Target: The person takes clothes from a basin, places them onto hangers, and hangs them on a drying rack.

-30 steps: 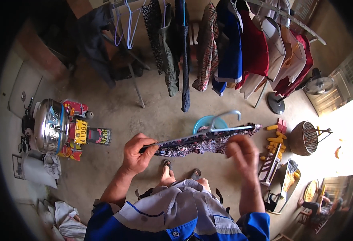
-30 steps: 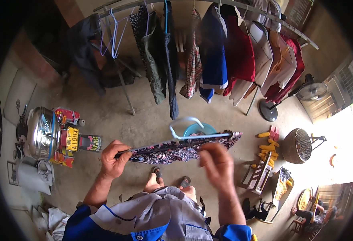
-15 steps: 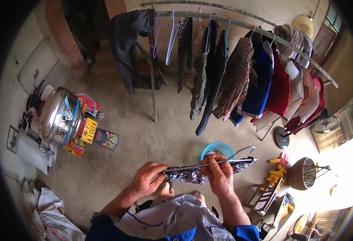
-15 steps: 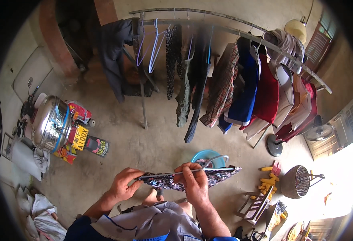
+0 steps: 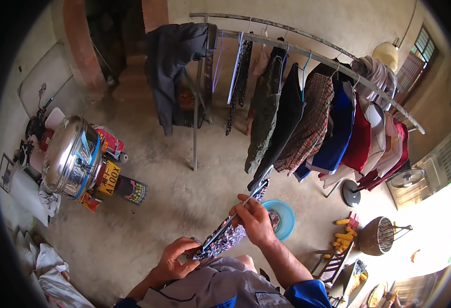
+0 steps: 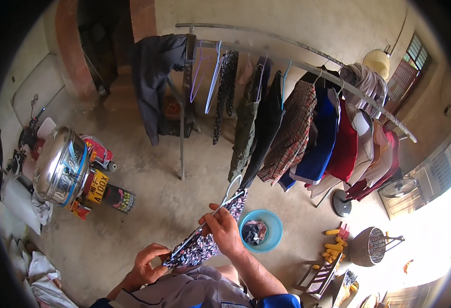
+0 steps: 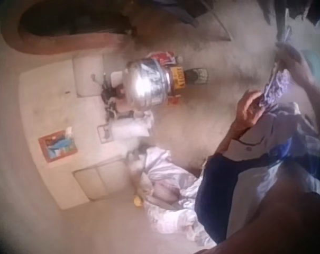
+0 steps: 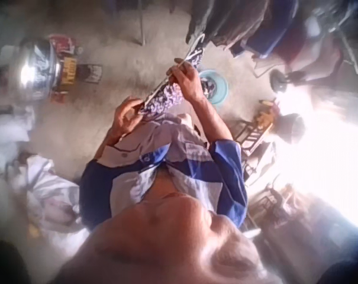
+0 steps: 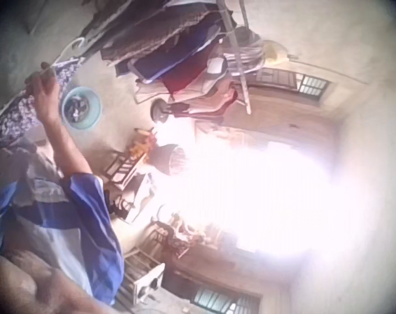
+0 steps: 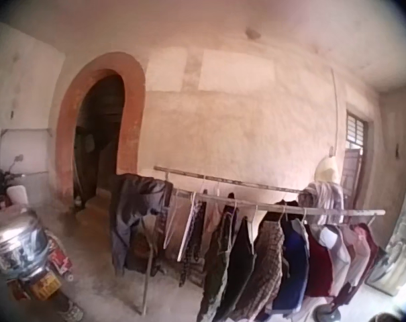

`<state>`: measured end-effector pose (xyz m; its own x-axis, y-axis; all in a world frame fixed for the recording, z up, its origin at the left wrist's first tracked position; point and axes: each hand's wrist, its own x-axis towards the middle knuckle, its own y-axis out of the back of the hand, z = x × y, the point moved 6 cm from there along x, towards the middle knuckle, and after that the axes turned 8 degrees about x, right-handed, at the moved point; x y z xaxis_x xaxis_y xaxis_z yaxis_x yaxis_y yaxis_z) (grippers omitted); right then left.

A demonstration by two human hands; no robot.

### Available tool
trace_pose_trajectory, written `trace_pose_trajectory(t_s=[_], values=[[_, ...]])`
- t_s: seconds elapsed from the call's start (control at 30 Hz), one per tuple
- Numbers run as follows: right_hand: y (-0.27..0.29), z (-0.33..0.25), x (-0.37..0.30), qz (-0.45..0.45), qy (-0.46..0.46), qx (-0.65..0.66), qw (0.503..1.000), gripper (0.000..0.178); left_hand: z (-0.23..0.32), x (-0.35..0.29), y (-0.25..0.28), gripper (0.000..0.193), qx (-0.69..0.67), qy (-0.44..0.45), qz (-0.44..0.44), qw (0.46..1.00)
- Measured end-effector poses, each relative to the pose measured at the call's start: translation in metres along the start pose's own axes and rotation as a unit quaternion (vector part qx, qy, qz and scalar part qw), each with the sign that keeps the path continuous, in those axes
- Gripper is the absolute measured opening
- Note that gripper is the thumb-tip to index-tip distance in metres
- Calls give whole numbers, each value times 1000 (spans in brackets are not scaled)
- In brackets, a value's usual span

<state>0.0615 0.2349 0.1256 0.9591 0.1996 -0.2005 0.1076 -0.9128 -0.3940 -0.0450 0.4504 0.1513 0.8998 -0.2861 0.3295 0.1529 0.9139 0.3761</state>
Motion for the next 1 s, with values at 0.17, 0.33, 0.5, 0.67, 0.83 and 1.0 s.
trace_pose_trajectory(t_s=[0.17, 0.33, 0.5, 0.67, 0.83, 1.0], values=[[-15, -13, 51, -11, 4, -36, 999, 45, -33, -17, 27, 35, -24, 31, 37, 999], [-30, -47, 110, -2, 71, -106, 992, 46, -72, -40, 41, 35, -53, 101, 95, 989], [-11, -82, 183, 60, 124, -150, 979, 40, -92, -47, 40, 22, -48, 207, 116, 970], [-13, -150, 244, 59, 198, -160, 965, 33, -105, -45, 38, 21, -53, 253, 154, 954], [-5, -216, 314, 40, 245, -141, 958, 18, -99, -16, 41, 22, -32, 253, 192, 948], [14, -261, 382, 49, 268, -98, 957, 20, -117, -14, 23, 27, -28, 277, 200, 939]])
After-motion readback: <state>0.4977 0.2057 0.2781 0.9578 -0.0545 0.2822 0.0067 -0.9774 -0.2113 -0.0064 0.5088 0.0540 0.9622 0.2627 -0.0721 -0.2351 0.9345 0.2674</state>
